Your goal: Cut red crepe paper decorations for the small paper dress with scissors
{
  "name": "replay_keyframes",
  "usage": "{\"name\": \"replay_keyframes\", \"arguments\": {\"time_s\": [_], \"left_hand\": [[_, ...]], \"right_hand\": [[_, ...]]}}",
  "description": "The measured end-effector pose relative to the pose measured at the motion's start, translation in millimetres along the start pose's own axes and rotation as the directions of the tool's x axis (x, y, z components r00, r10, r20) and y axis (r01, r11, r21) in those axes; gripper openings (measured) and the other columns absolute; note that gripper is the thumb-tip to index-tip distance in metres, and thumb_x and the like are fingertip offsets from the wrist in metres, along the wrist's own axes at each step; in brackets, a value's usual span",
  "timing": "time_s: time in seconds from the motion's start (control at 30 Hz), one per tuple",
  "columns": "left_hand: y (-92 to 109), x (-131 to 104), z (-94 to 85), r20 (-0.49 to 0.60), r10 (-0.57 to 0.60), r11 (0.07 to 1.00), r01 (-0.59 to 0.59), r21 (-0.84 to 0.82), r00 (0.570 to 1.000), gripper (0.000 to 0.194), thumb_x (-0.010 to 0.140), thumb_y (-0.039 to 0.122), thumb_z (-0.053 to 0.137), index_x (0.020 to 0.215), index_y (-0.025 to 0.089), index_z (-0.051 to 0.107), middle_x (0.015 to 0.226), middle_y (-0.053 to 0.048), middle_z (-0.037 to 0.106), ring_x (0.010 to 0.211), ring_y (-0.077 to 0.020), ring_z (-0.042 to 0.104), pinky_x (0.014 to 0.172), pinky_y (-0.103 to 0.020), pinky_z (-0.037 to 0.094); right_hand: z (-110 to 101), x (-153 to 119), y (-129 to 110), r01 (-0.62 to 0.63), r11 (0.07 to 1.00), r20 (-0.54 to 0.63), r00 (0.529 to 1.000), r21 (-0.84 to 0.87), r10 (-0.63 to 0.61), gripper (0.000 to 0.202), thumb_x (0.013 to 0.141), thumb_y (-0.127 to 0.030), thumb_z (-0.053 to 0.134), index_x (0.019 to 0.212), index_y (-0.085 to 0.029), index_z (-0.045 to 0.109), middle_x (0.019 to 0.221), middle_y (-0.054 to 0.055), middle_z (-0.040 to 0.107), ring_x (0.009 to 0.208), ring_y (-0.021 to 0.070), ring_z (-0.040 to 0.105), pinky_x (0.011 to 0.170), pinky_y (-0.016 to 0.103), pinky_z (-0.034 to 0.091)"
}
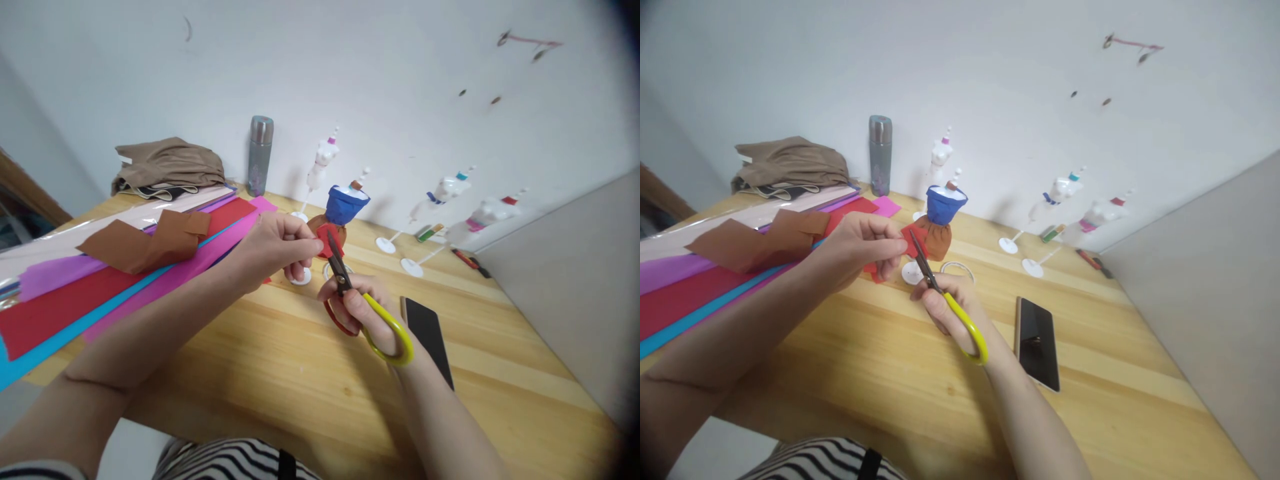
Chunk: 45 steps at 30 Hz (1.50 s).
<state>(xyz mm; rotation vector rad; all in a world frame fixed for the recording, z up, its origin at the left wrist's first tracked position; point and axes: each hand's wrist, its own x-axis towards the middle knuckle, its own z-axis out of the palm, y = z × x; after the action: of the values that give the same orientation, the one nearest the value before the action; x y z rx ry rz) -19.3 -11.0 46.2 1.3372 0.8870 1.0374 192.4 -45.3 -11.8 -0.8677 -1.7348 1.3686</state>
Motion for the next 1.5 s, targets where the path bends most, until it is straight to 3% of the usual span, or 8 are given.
{"name": "replay_keyframes", "arguments": {"time_s": [0.7, 1.17, 1.5], "left_hand": [[5.7, -4.0, 5.4, 0.033, -0.038, 0.999, 0.039, -0.014, 0.999, 0.023, 0.072, 0.020, 0.070, 0.053, 0.015, 0.058, 0.044, 0.000, 0.061, 0.039, -0.0064, 0.053, 0.041, -0.016, 0.042], [-0.1, -2.3, 1.5, 0.062, 0.002, 1.000, 0.000, -0.021, 0.998, 0.026, 0.070, 0.034, 0.075, 0.056, 0.015, 0.063, 0.045, -0.001, 0.061, 0.041, -0.0076, 0.055, 0.042, -0.016, 0.041], [2.7, -4.5, 4.5, 0.009, 0.001, 1.000, -0.001, -0.022, 1.000, 0.023, 0.070, 0.023, 0.071, 0.052, 0.015, 0.060, 0.043, 0.000, 0.061, 0.039, -0.0067, 0.055, 0.040, -0.015, 0.040]], "right_hand": [[-0.7, -1.8, 2.0, 0.038, 0.998, -0.003, 0.999, 0.060, -0.037, 0.047, 0.098, -0.064, 0.061, 0.089, -0.018, 0.068, 0.047, -0.008, 0.041, 0.038, 0.0082, 0.032, 0.041, 0.024, 0.022], [1.2, -0.1, 0.5, 0.047, 0.997, -0.012, 0.999, 0.058, -0.046, 0.048, 0.096, -0.065, 0.063, 0.084, -0.018, 0.066, 0.045, -0.009, 0.040, 0.037, 0.0077, 0.030, 0.040, 0.023, 0.021], [2.1, -1.3, -1.8, 0.028, 0.999, -0.014, 1.000, 0.043, -0.028, 0.052, 0.095, -0.068, 0.063, 0.084, -0.018, 0.067, 0.046, -0.008, 0.040, 0.038, 0.0077, 0.031, 0.040, 0.023, 0.021]]}}
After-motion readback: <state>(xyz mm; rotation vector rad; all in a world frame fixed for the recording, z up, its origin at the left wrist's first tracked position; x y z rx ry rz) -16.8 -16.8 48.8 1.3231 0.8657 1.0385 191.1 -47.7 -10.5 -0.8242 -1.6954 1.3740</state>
